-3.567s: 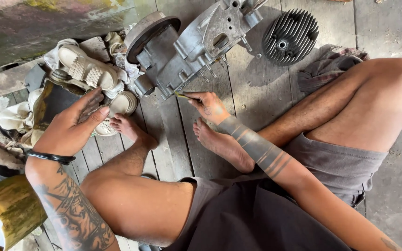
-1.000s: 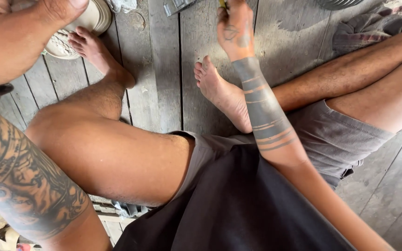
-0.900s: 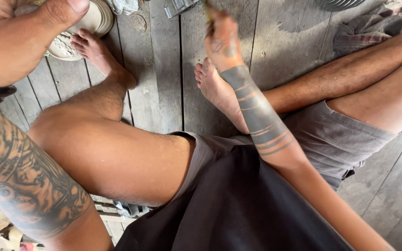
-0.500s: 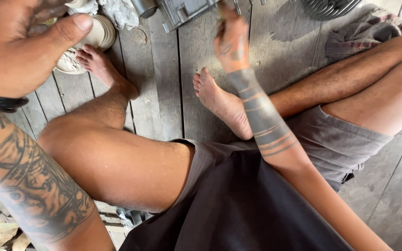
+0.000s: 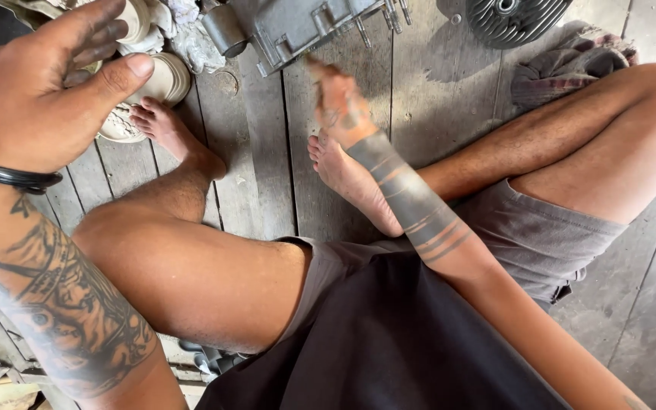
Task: Cleaning a motorcycle engine casing by scraping off residue with a small tool while sitting on the floor.
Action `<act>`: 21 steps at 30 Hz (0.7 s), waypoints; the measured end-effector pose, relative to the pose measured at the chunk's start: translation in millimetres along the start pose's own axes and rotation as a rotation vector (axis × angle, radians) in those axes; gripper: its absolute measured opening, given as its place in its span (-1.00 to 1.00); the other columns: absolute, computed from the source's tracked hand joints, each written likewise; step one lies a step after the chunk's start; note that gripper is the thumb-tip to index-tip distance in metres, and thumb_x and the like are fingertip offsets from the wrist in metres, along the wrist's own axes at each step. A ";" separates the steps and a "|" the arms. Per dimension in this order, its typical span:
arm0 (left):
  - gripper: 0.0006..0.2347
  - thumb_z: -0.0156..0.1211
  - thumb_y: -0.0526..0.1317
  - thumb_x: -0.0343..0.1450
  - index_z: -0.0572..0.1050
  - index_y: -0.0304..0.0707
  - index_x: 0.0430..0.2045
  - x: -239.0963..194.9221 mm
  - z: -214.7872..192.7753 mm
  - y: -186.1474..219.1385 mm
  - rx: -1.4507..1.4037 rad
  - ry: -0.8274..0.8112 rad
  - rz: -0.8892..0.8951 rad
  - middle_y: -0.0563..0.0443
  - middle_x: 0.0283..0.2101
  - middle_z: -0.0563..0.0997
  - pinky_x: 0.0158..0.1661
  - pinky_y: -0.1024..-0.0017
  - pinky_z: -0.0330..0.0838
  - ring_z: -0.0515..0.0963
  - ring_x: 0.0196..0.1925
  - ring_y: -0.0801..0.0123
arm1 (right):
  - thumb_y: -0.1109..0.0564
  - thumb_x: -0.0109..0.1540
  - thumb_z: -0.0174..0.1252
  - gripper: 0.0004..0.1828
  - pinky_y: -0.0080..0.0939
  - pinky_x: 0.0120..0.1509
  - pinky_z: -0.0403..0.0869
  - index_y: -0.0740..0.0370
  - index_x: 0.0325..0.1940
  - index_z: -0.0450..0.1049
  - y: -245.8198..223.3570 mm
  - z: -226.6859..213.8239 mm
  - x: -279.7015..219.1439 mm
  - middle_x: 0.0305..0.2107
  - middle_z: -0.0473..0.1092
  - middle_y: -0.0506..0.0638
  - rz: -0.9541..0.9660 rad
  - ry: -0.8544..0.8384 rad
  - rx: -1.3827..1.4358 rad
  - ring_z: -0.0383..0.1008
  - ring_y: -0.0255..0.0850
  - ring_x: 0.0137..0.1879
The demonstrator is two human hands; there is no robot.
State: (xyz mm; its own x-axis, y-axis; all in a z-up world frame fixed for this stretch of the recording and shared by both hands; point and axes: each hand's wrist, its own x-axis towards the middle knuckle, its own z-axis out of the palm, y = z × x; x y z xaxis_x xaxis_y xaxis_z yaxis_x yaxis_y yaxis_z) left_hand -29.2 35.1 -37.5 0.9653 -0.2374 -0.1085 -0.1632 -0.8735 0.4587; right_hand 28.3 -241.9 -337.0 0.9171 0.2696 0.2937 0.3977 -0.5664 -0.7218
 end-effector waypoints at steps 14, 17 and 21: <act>-0.46 0.15 -0.06 0.56 0.35 -0.32 0.45 21.2 -4.5 23.3 0.124 -0.116 -0.189 -0.45 0.17 0.56 -0.13 0.02 0.42 0.56 0.06 -0.28 | 0.40 0.10 0.02 -0.18 -0.41 -0.67 0.29 -0.01 0.46 0.27 7.6 24.6 -4.0 -0.08 0.46 0.23 0.153 -0.204 -0.553 0.24 -0.40 -0.61; -0.46 0.11 -0.01 0.57 0.33 -0.30 0.45 23.7 -6.3 27.3 0.077 -0.117 -0.221 -0.36 0.20 0.55 -0.14 0.09 0.41 0.57 0.07 -0.16 | 0.52 0.02 -0.07 -0.37 -0.28 -0.17 0.65 0.35 0.14 0.53 1.4 -1.3 5.8 0.09 0.47 0.30 0.094 -0.117 0.073 0.63 -0.06 -0.22; -0.44 0.11 0.03 0.54 0.33 -0.25 0.44 25.7 -4.1 26.7 0.093 -0.155 -0.268 -0.39 0.20 0.52 -0.08 0.03 0.40 0.53 0.12 -0.21 | 0.48 0.07 -0.04 -0.37 -0.24 -0.27 0.54 0.30 0.23 0.46 -17.3 -17.1 1.8 -0.27 0.51 0.18 0.063 -0.107 0.054 0.45 -0.14 -0.35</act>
State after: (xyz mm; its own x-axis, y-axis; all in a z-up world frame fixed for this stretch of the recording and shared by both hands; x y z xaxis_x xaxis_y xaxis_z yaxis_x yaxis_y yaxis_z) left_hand -7.9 7.5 -24.4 0.9352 -0.0493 -0.3506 0.0678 -0.9470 0.3141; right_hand 23.6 -244.9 -313.3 0.9307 0.3180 0.1809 0.3351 -0.5427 -0.7702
